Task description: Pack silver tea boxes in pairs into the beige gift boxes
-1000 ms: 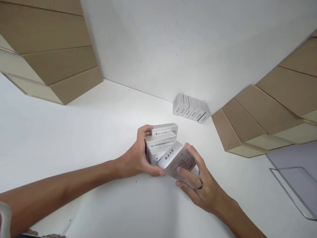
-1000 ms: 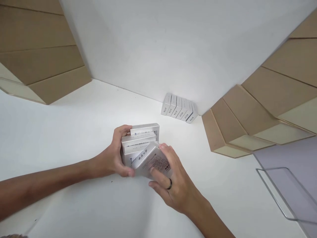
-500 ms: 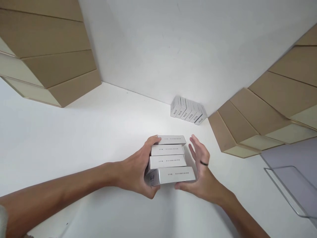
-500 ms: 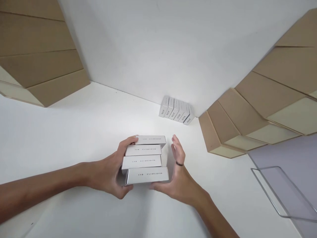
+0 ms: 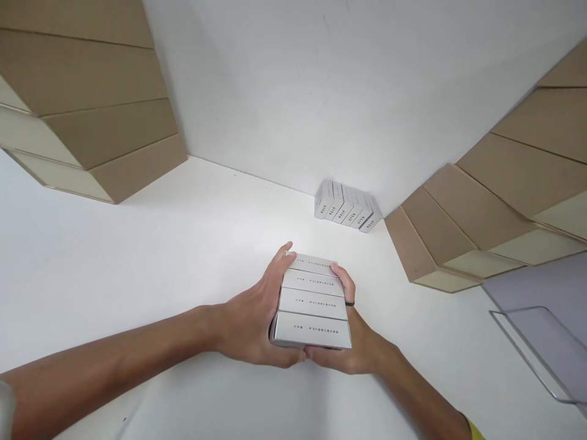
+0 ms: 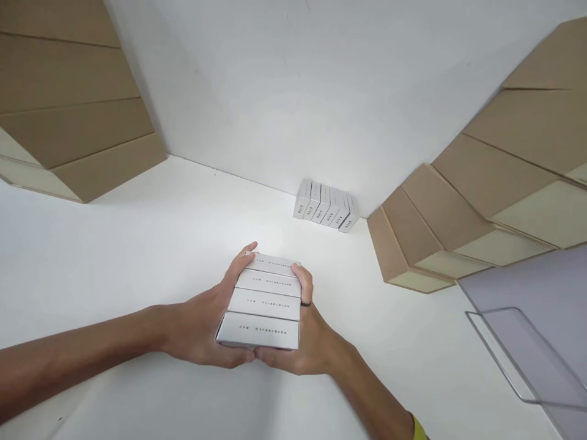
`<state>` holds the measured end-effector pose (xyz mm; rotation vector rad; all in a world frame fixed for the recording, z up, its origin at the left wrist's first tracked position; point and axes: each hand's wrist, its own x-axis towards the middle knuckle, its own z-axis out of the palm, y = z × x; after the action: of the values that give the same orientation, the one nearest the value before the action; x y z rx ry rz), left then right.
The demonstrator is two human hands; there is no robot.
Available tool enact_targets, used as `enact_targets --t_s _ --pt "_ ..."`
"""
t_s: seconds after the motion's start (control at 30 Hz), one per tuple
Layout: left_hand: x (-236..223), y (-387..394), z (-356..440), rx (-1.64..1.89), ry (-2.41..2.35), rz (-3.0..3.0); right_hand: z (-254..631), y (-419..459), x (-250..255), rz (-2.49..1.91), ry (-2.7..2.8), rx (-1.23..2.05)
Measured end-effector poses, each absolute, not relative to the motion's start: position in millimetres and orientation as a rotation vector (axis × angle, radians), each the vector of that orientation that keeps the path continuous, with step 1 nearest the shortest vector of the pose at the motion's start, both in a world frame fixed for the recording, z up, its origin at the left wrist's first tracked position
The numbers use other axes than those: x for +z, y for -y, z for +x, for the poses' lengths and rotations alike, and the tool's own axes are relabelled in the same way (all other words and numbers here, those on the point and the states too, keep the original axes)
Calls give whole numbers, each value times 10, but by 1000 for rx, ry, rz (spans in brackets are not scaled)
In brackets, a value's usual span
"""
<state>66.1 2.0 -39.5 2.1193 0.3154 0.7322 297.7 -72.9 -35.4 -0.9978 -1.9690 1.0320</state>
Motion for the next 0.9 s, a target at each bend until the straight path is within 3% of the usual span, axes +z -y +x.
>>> enact_targets --t_s 0.67,0.9 --pt "-461 -106 736 867 -271 2006 3090 736 -303 -1138 2039 849" --pt "-442 -101 712 886 -266 1978 3204 792 287 -1366 2083 742"
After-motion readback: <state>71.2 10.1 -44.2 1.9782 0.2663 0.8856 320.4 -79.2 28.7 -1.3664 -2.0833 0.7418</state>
